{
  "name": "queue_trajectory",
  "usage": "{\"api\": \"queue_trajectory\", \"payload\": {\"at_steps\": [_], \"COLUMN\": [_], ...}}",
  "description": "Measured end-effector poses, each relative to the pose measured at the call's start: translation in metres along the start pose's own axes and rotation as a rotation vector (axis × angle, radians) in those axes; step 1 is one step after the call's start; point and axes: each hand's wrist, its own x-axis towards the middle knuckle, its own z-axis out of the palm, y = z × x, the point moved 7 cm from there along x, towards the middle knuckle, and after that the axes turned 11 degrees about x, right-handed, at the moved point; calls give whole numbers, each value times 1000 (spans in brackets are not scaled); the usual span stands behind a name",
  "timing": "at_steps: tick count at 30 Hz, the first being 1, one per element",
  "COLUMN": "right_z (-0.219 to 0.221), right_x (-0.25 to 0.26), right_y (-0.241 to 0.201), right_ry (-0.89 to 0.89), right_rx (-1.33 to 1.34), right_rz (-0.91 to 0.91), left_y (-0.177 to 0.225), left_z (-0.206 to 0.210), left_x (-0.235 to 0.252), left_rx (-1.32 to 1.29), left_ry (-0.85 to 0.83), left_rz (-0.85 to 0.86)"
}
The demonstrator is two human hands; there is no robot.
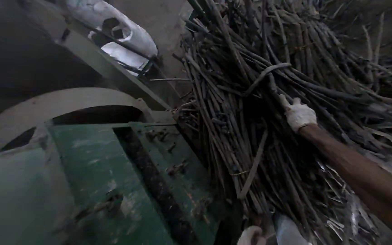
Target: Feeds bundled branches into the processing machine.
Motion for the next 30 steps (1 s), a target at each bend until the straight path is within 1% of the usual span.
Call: {"api": "queue_trajectory", "payload": {"at_steps": [2, 3, 6, 8, 10, 11, 13, 16, 18, 21, 24, 26, 30], "right_z": [14, 19, 25, 23, 27, 35, 50, 59, 63, 73, 81, 87, 92], "right_x": [3, -1, -29, -47, -54, -52, -44, -28, -23, -19, -15, -12, -4], "right_y": [13, 18, 29, 48, 79, 93, 106, 115, 122, 129, 136, 140, 147], "right_ry": [40, 68, 132, 172, 185, 162, 91, 31, 29, 26, 32, 34, 42], "right_rx": [-4, -10, 15, 36, 89, 85, 69, 36, 30, 40, 36, 45, 63], "right_rz": [-48, -76, -83, -5, 136, 203, 288, 346, 374, 396, 415, 416, 413], "left_y": [23, 40, 107, 157, 202, 220, 252, 293, 311, 322, 324, 322, 331], "left_z": [-6, -17, -77, -127, -170, -188, -220, -255, -263, -250, -242, -247, -259], "left_x": [39, 63, 128, 167, 209, 230, 273, 339, 379, 424, 445, 454, 467], "left_rx": [78, 102, 164, 206, 315, 354, 401, 493, 549, 570, 531, 583, 702], "left_ry": [20, 34, 110, 186, 247, 276, 361, 496, 524, 517, 576, 606, 571], "left_rz": [70, 97, 159, 196, 235, 251, 298, 316, 282, 215, 166, 167, 123]}}
